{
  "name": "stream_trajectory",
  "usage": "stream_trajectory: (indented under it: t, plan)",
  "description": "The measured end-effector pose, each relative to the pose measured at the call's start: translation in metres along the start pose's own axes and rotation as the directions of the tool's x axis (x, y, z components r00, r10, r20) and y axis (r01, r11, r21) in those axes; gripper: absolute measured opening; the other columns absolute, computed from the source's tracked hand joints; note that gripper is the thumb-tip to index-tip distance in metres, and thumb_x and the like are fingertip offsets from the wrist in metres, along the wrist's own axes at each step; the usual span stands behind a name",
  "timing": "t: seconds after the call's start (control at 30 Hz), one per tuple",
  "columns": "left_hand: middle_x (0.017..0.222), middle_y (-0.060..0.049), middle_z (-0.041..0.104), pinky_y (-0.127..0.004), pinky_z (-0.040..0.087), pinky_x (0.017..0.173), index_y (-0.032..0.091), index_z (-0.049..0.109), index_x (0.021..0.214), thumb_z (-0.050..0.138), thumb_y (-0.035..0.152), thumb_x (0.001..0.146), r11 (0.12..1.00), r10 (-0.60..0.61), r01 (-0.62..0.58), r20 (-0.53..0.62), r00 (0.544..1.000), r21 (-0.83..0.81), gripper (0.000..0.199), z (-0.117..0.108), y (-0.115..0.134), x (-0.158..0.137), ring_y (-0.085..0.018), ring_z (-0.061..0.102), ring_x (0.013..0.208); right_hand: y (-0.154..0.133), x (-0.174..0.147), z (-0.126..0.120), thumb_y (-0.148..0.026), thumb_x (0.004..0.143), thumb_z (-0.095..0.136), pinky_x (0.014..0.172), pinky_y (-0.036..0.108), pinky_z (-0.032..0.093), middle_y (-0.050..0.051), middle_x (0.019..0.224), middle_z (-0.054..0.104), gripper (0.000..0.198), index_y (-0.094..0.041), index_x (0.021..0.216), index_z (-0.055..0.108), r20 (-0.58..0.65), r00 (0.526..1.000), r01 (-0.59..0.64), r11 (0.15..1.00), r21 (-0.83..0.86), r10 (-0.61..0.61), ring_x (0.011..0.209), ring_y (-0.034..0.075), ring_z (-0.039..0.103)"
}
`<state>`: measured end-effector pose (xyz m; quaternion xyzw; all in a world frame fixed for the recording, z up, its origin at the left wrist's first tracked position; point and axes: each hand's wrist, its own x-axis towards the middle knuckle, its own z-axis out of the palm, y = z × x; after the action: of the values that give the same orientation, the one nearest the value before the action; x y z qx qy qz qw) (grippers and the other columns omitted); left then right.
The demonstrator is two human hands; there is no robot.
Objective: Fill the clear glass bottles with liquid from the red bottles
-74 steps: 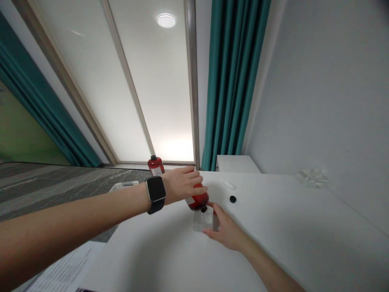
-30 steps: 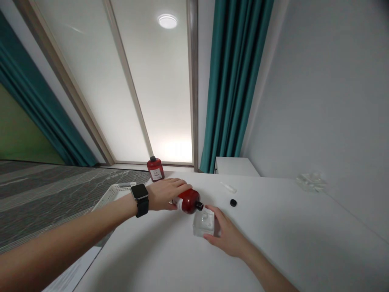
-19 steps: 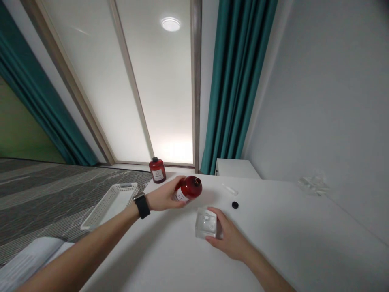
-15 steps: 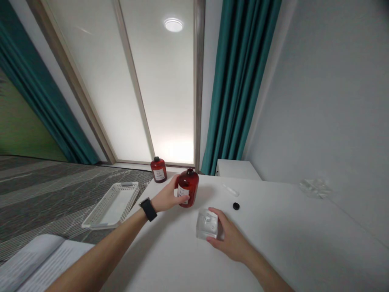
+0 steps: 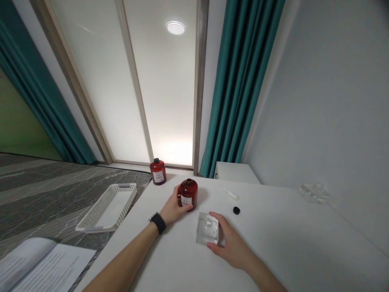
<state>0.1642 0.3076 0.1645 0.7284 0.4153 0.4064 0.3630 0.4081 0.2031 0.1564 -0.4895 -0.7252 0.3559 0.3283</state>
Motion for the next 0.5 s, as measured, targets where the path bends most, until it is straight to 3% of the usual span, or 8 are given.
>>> stream_trajectory:
  t: [0.2, 0.4, 0.5]
  plan:
    - [0.144, -0.018, 0.047, -0.055, 0.039, 0.111, 0.02, 0.023, 0.144, 0.078, 0.021, 0.071, 0.994, 0.109, -0.109, 0.082, 0.991, -0.009, 0.092, -0.01, -0.01, -0.004, -0.033, 0.049, 0.132, 0.0, -0.002, 0.0, -0.013, 0.073, 0.069, 0.115, 0.045, 0.031, 0.01, 0.142, 0.047, 0.077, -0.026, 0.142, 0.038, 0.0, 1.0, 0.013, 1.0, -0.006, -0.013, 0.133, 0.027, 0.046]
    - [0.137, -0.016, 0.056, -0.054, 0.04, 0.109, 0.018, 0.039, 0.137, 0.069, 0.019, 0.08, 0.992, 0.119, -0.115, 0.063, 0.991, -0.059, 0.065, -0.013, -0.015, -0.005, -0.032, 0.054, 0.126, 0.005, -0.003, 0.001, -0.01, 0.072, 0.069, 0.12, 0.048, 0.021, 0.01, 0.154, 0.034, 0.096, -0.029, 0.152, 0.021, 0.042, 0.996, -0.075, 0.997, 0.001, 0.075, 0.143, 0.026, 0.033]
    - [0.132, -0.015, 0.06, -0.05, 0.045, 0.105, 0.017, 0.044, 0.134, 0.07, 0.02, 0.079, 0.998, 0.068, -0.069, 0.057, 0.996, 0.007, 0.061, -0.007, -0.013, -0.003, -0.031, 0.059, 0.12, 0.003, -0.003, 0.001, -0.01, 0.072, 0.068, 0.121, 0.049, 0.016, 0.01, 0.157, 0.031, 0.096, -0.028, 0.153, 0.02, 0.06, 0.994, -0.096, 0.995, 0.002, 0.095, 0.147, 0.027, 0.026]
